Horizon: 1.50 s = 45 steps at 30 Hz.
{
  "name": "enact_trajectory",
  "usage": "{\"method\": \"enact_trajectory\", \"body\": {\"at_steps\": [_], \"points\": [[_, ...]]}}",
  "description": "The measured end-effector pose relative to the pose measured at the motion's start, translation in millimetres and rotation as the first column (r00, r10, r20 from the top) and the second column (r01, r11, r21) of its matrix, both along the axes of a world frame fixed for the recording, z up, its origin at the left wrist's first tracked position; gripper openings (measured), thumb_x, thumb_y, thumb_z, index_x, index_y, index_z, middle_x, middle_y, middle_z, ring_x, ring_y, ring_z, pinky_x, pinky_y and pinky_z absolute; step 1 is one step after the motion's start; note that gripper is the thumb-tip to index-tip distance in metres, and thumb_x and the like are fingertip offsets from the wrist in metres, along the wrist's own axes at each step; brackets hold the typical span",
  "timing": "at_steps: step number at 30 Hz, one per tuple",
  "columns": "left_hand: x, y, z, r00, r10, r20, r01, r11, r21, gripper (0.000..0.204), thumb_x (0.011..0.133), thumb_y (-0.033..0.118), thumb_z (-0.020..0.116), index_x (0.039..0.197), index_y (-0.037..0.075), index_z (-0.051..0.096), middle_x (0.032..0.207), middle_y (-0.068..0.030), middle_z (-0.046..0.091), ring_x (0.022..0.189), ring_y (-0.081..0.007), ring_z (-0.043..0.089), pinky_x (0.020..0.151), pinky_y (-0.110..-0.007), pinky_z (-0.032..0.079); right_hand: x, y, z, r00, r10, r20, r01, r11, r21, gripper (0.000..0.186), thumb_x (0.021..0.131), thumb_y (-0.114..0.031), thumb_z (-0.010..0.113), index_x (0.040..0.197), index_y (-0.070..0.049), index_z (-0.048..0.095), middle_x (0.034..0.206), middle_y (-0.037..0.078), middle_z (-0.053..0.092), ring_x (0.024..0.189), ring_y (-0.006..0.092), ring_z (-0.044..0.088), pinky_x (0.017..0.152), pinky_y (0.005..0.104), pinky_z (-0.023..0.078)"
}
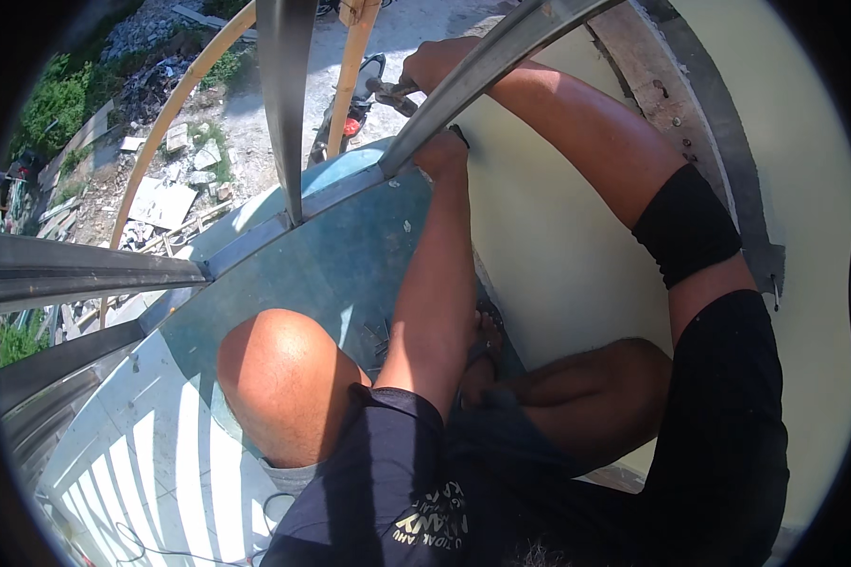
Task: Welding a metal railing to a wall and floor on a balcony.
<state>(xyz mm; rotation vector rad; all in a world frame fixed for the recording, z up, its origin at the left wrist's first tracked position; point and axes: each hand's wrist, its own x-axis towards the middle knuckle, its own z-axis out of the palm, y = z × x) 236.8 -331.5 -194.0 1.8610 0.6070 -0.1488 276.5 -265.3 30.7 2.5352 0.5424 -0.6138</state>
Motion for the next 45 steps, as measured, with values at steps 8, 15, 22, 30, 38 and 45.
{"method": "enact_trajectory", "body": {"at_steps": [8, 15, 22, 30, 38, 45], "points": [[1, -5, -4, 0.996, 0.073, 0.049, -0.076, 0.996, 0.055, 0.041, 0.090, 0.035, 0.062, 0.093, -0.004, 0.073, 0.100, -0.0203, 0.072, 0.094, -0.0310, 0.071, 0.084, -0.037, 0.054, -1, 3, -1, 0.997, 0.051, -0.049, -0.053, 0.998, -0.033, 0.027, 0.080, -0.011, 0.065, 0.106, -0.007, 0.071, 0.099, 0.016, 0.072, 0.093, 0.0302, 0.070, 0.080, 0.0416, 0.056], [-1, -5, 0, 0.988, 0.154, 0.001, -0.153, 0.983, -0.102, 0.037, 0.086, 0.032, 0.066, 0.089, -0.004, 0.073, 0.096, -0.0204, 0.072, 0.091, -0.0328, 0.071, 0.084, -0.040, 0.054, 5, -2, -4, 0.997, 0.074, -0.026, -0.074, 0.997, 0.004, 0.025, 0.081, -0.017, 0.065, 0.103, -0.008, 0.072, 0.097, 0.015, 0.072, 0.091, 0.0300, 0.070, 0.078, 0.0417, 0.055], [-1, -7, -6, 0.986, 0.109, 0.125, -0.119, 0.990, 0.079, 0.035, 0.085, 0.030, 0.068, 0.087, -0.004, 0.073, 0.093, -0.0205, 0.073, 0.090, -0.0332, 0.071, 0.084, -0.040, 0.054, 9, -7, -11, 0.992, 0.118, -0.044, -0.118, 0.993, -0.009, 0.022, 0.084, -0.022, 0.062, 0.099, -0.009, 0.072, 0.094, 0.014, 0.072, 0.091, 0.0292, 0.070, 0.076, 0.0421, 0.055], [-5, -2, 3, 0.997, 0.062, 0.047, -0.061, 0.998, -0.009, 0.034, 0.084, 0.028, 0.070, 0.091, -0.004, 0.073, 0.096, -0.0216, 0.072, 0.092, -0.0333, 0.071, 0.086, -0.040, 0.054, 10, -18, -17, 0.958, 0.273, 0.089, -0.283, 0.950, 0.130, 0.025, 0.084, -0.022, 0.062, 0.102, -0.007, 0.071, 0.102, 0.014, 0.071, 0.096, 0.0294, 0.069, 0.083, 0.0414, 0.054], [-2, -6, 1, 0.981, 0.192, -0.001, -0.190, 0.971, -0.143, 0.034, 0.083, 0.028, 0.071, 0.089, -0.005, 0.072, 0.095, -0.0218, 0.072, 0.092, -0.0349, 0.071, 0.087, -0.041, 0.054, 9, -8, -6, 0.996, 0.080, -0.031, -0.081, 0.995, -0.050, 0.032, 0.085, -0.022, 0.062, 0.114, -0.009, 0.067, 0.113, 0.014, 0.067, 0.111, 0.0278, 0.063, 0.092, 0.0382, 0.050], [-2, -7, -4, 0.992, 0.116, 0.043, -0.113, 0.992, -0.052, 0.033, 0.082, 0.027, 0.073, 0.087, -0.005, 0.072, 0.095, -0.0229, 0.072, 0.090, -0.0357, 0.071, 0.084, -0.041, 0.054, 7, -8, -11, 0.997, 0.079, -0.004, -0.078, 0.996, 0.047, 0.029, 0.085, -0.022, 0.062, 0.111, -0.010, 0.068, 0.112, 0.014, 0.068, 0.107, 0.0270, 0.066, 0.089, 0.0395, 0.052]]}}
